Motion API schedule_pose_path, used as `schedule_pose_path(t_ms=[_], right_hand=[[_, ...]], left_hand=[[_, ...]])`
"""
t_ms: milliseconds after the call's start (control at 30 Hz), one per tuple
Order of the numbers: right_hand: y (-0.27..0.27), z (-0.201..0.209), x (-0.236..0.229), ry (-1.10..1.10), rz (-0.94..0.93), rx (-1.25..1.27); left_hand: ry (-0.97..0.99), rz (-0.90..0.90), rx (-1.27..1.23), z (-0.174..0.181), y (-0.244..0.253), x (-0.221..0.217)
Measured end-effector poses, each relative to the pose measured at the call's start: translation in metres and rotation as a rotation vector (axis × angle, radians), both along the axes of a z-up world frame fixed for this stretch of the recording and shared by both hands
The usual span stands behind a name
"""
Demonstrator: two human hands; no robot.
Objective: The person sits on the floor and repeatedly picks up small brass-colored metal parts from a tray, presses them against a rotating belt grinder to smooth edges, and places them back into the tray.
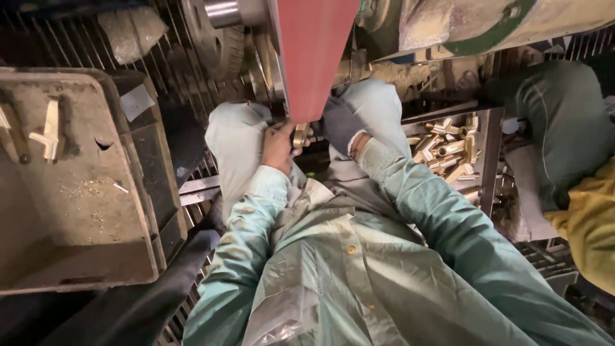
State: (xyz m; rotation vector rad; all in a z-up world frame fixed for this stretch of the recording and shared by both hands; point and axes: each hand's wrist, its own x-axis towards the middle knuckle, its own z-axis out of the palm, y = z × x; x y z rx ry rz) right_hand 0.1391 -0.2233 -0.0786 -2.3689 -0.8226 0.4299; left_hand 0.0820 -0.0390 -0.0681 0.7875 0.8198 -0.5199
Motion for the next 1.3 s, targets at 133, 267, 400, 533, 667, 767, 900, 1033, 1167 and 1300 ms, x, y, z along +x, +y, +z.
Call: schedule_pose_path(t_ms=[133, 267, 400, 533, 667, 767, 900, 1033, 1167, 1300], right_hand=[[0.004, -0.006, 0.002, -0.03, 0.048, -0.014], [0.007, -0.004, 0.005, -0.043, 0.06, 0.005], [0.001, -0.002, -0.006, -0.071, -0.059, 0.064], [0.005, 0.001, -0.015, 0.416, -0.486, 0.226], [0.002, 0.017, -0.018, 0.242, -0.438, 0.304], [0.003, 0.035, -0.016, 0.195, -0.426, 0.279], [0.01, 0.061, -0.017, 0.748, -0.66, 0.65], [0.008, 0.09, -0.022, 0.649, -0.504, 0.859], [0.002, 0.111, -0.056, 0.7, -0.519, 0.936], [-0.001, 0.12, -0.09, 1.037, -0.728, 0.761]], left_hand=[[0.04, -0.002, 0.006, -0.004, 0.002, 0.005], [0.008, 0.019, -0.012, -0.006, 0.002, 0.008], [-0.144, -0.022, 0.056, -0.004, 0.002, -0.004], [-0.277, -0.095, 0.121, -0.005, 0.002, -0.014], [-0.3, -0.075, 0.141, -0.012, -0.002, -0.019], [-0.421, -0.039, 0.192, -0.017, -0.004, -0.022], [-0.481, -0.074, 0.243, -0.012, -0.001, -0.023], [-0.587, -0.167, 0.355, 0.005, 0.009, -0.018], [-0.792, -0.204, 0.59, 0.026, 0.008, -0.029], [-0.75, -0.313, 0.882, 0.054, -0.011, -0.052]])
